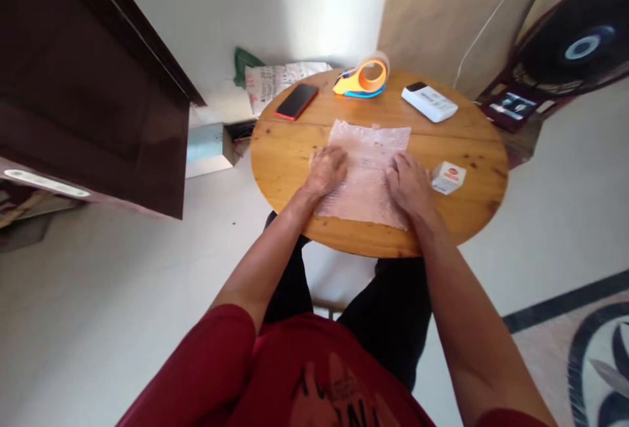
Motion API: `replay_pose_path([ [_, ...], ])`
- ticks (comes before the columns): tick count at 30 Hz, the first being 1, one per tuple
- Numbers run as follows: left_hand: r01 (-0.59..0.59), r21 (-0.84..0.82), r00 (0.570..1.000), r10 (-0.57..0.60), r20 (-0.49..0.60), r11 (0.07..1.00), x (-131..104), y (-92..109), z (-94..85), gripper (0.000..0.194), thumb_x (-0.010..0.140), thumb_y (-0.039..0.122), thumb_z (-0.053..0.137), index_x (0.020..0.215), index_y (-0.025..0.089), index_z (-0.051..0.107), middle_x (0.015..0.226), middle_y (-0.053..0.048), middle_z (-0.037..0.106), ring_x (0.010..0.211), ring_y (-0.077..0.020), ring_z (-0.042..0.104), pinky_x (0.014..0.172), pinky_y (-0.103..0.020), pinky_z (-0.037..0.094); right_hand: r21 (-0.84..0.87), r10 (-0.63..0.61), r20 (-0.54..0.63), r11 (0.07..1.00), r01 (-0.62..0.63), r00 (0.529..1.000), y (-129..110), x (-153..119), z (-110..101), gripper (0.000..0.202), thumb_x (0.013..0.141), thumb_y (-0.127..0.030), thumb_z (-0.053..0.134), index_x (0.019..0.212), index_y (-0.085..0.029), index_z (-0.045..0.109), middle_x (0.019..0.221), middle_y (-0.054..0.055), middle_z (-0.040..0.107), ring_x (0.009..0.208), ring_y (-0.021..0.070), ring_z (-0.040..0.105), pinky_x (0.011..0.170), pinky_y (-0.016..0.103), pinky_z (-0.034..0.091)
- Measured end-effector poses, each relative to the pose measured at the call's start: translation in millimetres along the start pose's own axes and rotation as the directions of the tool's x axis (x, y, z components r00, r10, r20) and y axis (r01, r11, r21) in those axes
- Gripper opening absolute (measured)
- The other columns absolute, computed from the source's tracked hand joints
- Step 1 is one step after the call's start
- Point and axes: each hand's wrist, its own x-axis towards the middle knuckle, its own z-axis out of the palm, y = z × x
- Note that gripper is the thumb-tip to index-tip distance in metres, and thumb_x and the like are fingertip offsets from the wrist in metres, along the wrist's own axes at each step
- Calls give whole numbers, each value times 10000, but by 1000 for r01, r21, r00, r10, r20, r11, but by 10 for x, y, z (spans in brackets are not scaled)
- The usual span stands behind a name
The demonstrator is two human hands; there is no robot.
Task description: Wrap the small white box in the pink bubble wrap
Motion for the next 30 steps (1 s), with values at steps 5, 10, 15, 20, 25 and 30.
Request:
replay_pose_path([
  [5,35,-6,999,-35,-22,999,-28,1,30,307,817,242,520,1097,195,636,1262,-50,597,1175,-222,503,1035,-392,350,-8,-43,-4,999,43,999,53,-18,36,459,916,-300,318,1324,-142,455,1434,151,429,1268,311,407,1021,504,333],
  [10,32,-2,998,-32,48,999,3,18,-51,343,829,251,508,1155,202,604,1283,-58,581,1192,-234,493,1034,-403,356,-74,-27,5,997,27,1000,65,-12,53,458,918,-262,305,1336,-138,441,1438,142,431,1307,288,375,1044,485,315],
  [15,-39,126,990,21,142,991,-44,305,-275,343,834,222,499,1163,191,594,1330,-103,538,1238,-280,458,1053,-461,328,-31,-32,-25,999,32,999,52,-15,46,451,907,-258,315,1314,-135,467,1416,152,452,1275,300,411,1028,483,332],
  [20,-213,81,956,190,223,974,-234,623,-185,466,875,387,494,1309,217,504,1469,-108,394,1377,-309,296,1116,-496,227,-1,-39,-50,999,39,998,56,-33,32,467,907,-245,303,1315,-97,473,1411,168,454,1279,282,414,1055,435,326],
  [25,-290,38,923,269,275,956,-342,631,6,682,794,640,503,1353,250,464,1499,-132,335,1400,-365,230,1126,-584,101,0,-102,-67,995,102,993,65,-63,-109,467,888,-216,316,1311,-112,486,1401,151,469,1298,259,398,1074,422,317],
  [30,-297,36,924,278,261,954,-362,609,8,778,723,693,549,1363,262,451,1504,-135,321,1406,-382,202,1128,-591,59,-196,-200,-64,963,184,978,166,-154,-497,428,850,-257,439,1259,-166,530,1398,138,475,1348,313,325,1051,486,299],
])
